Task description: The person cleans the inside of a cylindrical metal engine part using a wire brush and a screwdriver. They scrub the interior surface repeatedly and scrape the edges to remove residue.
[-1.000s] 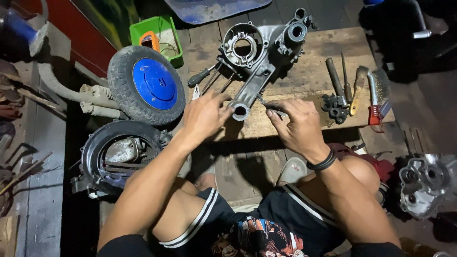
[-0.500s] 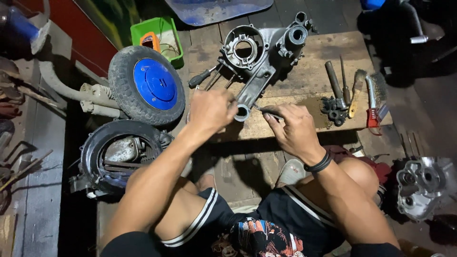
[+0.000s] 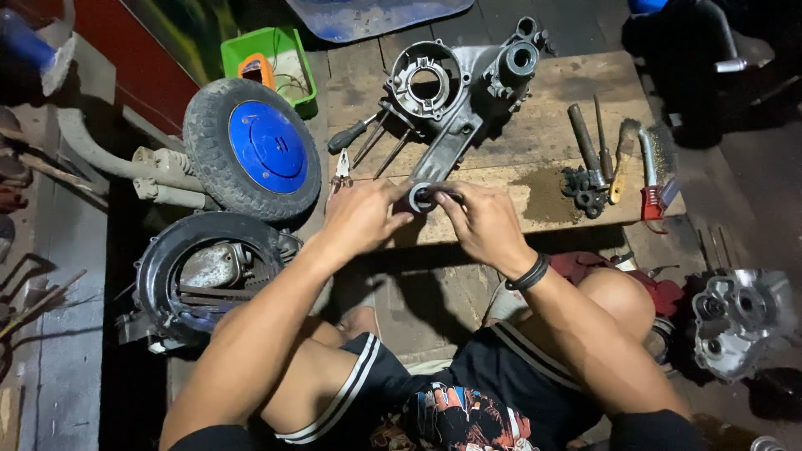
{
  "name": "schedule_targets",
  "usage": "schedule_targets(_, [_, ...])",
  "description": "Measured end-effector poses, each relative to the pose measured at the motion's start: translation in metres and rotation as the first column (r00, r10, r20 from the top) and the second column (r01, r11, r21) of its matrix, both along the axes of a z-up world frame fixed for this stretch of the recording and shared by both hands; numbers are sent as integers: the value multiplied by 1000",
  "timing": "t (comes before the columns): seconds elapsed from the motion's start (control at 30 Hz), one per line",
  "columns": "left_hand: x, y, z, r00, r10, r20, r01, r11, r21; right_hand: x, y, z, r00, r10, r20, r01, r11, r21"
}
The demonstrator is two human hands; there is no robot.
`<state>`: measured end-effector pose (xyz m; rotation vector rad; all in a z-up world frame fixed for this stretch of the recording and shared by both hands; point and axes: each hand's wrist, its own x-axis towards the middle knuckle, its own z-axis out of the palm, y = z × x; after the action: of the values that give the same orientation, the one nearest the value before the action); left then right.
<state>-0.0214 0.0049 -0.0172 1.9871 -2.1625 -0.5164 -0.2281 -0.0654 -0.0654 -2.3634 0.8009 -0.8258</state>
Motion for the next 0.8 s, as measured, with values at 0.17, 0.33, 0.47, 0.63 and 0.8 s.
schedule_targets(0.17, [9, -8, -25, 998, -33, 48, 37, 996, -84, -3, -9, 1, 996, 30, -86, -25, 998, 54])
schedule_targets(0.33, [15, -13, -41, 996, -31, 77, 39, 995, -93, 4, -10, 5, 990, 6, -138, -13, 999, -47])
schedule_targets(0.47, [13, -10, -37, 996, -24, 84, 33, 993, -111, 0, -8, 10, 972, 72, -223, -83, 996, -37])
schedule_targets(0.63, [15, -11, -50, 995, -22, 100, 34, 991, -128, 1, -5, 4, 978, 85, -190, -91, 995, -25])
schedule_targets(0.8, [16, -14, -54, 994, -17, 109, 32, 990, -138, 2, -8, 4, 980, 102, -173, -99, 995, 26])
